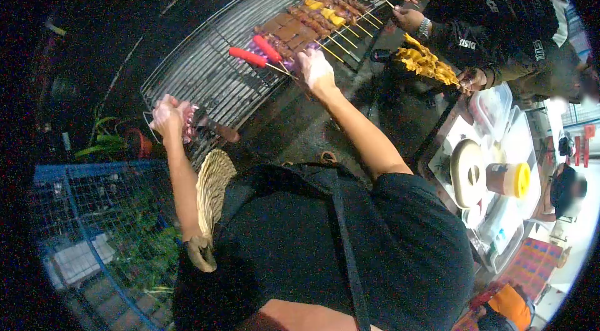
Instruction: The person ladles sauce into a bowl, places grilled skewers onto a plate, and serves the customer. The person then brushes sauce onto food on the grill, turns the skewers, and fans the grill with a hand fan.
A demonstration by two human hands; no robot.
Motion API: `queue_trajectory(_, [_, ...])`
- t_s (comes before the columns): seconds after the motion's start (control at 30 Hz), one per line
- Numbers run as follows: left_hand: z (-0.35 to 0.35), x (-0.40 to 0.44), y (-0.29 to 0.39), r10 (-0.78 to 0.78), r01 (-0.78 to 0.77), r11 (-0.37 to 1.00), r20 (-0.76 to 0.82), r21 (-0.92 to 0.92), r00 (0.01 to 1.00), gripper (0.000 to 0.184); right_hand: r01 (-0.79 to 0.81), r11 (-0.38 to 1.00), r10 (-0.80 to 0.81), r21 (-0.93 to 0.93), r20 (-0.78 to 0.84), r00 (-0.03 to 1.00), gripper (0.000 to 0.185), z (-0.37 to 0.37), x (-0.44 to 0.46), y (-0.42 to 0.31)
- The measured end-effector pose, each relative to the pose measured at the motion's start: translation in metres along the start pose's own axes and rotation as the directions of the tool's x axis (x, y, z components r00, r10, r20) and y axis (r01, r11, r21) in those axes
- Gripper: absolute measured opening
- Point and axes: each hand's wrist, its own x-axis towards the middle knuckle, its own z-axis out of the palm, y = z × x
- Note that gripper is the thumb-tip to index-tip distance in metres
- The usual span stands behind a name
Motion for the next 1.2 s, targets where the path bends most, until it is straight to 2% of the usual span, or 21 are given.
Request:
queue_trajectory(0.07, [-0.010,0.003,0.024,0.009,-0.006,0.998,-0.041,0.065,0.999,0.020,-0.050,0.998,0.047,0.028,0.104,0.993,0.017,-0.007,-0.005,-0.003])
queue_trajectory(0.17, [-0.020,0.000,0.054,0.097,-0.088,0.995,-0.202,0.055,0.975,0.017,0.086,0.995,-0.083,0.060,-0.047,0.995,0.027,0.020,-0.011,0.005])
queue_trajectory(0.2, [-0.020,-0.002,0.061,0.160,-0.172,0.985,-0.322,-0.011,0.933,0.017,-0.065,0.997,0.057,0.039,0.195,0.979,0.030,0.014,-0.003,-0.011])
queue_trajectory(0.23, [-0.015,-0.004,0.061,0.168,-0.183,0.983,-0.320,-0.017,0.932,0.017,-0.019,0.996,0.008,0.089,0.129,0.992,0.029,0.017,-0.001,-0.028])
queue_trajectory(0.3, [0.014,-0.001,0.080,0.290,-0.258,0.770,-0.040,-0.584,0.956,0.022,-0.048,0.993,0.045,0.108,0.037,0.998,0.030,0.029,0.003,-0.033])
queue_trajectory(0.33, [-0.001,-0.010,0.104,0.318,-0.122,0.765,0.206,-0.633,0.925,0.025,-0.114,0.981,0.118,0.158,-0.015,0.993,0.030,0.020,0.003,-0.037])
queue_trajectory(0.37, [0.025,-0.013,0.108,0.372,-0.141,0.686,0.177,-0.714,0.911,0.023,-0.008,0.957,0.096,0.292,-0.289,0.953,0.023,0.027,0.002,-0.027])
queue_trajectory(0.43, [0.024,-0.027,0.135,0.378,0.143,0.619,0.453,-0.772,0.807,0.020,0.008,0.994,0.016,0.105,-0.223,0.975,0.017,-0.080,-0.007,-0.025])
queue_trajectory(0.5, [0.045,-0.046,0.147,0.423,0.704,0.238,0.724,-0.669,0.545,0.023,-0.009,0.981,0.099,0.195,-0.456,0.884,0.017,-0.163,-0.024,0.019])
queue_trajectory(0.53, [0.044,-0.055,0.156,0.508,0.781,0.203,0.745,-0.591,0.432,0.027,0.008,0.999,-0.032,-0.044,-0.579,0.815,0.021,-0.201,-0.035,0.049])
queue_trajectory(0.57, [0.048,-0.066,0.161,0.544,0.809,0.216,0.756,-0.547,0.365,0.028,-0.112,0.980,0.003,-0.162,-0.558,0.830,0.022,-0.218,-0.051,0.102])
queue_trajectory(0.63, [0.065,-0.078,0.165,0.549,0.917,0.146,0.801,-0.372,0.238,0.033,-0.388,0.773,0.255,-0.502,-0.315,0.914,0.026,-0.248,-0.100,0.165])
queue_trajectory(0.67, [0.073,-0.085,0.163,0.553,0.928,0.103,0.796,-0.358,0.246,0.035,-0.314,0.785,0.284,-0.533,-0.140,0.948,0.026,-0.264,-0.115,0.169])
queue_trajectory(0.7, [0.075,-0.087,0.163,0.552,0.931,0.094,0.797,-0.352,0.245,0.035,-0.197,0.839,0.118,-0.508,-0.184,0.976,0.027,-0.265,-0.122,0.172])
queue_trajectory(0.8, [0.085,-0.087,0.163,0.411,0.927,-0.131,0.832,-0.352,0.373,0.030,-0.194,0.833,0.224,-0.518,-0.004,0.975,0.033,-0.256,-0.142,0.198])
queue_trajectory(0.83, [0.087,-0.088,0.156,0.359,0.914,-0.198,0.841,-0.355,0.405,0.030,-0.155,0.872,0.169,-0.465,-0.012,0.986,0.035,-0.243,-0.145,0.222])
queue_trajectory(0.87, [0.087,-0.092,0.155,0.361,0.904,-0.259,0.833,-0.341,0.418,0.032,0.045,0.900,-0.073,-0.434,-0.048,0.996,0.033,-0.244,-0.143,0.225])
queue_trajectory(0.9, [0.085,-0.097,0.156,0.363,0.889,-0.318,0.825,-0.328,0.434,0.034,-0.069,0.901,0.075,-0.428,-0.003,0.997,0.032,-0.239,-0.153,0.248])
queue_trajectory(0.97, [0.078,-0.107,0.166,0.355,0.852,-0.427,0.810,-0.303,0.466,0.036,0.095,0.913,-0.128,-0.397,-0.058,0.990,0.035,-0.243,-0.148,0.242])
queue_trajectory(1.03, [0.082,-0.112,0.172,0.346,0.820,-0.514,0.815,-0.250,0.466,0.033,0.038,0.944,-0.053,-0.328,-0.035,0.998,0.039,-0.242,-0.148,0.234])
queue_trajectory(1.2, [0.084,-0.118,0.178,0.297,0.782,-0.514,0.782,-0.353,0.548,0.023,0.092,0.931,-0.075,-0.354,0.061,0.995,0.028,-0.220,-0.138,0.233])
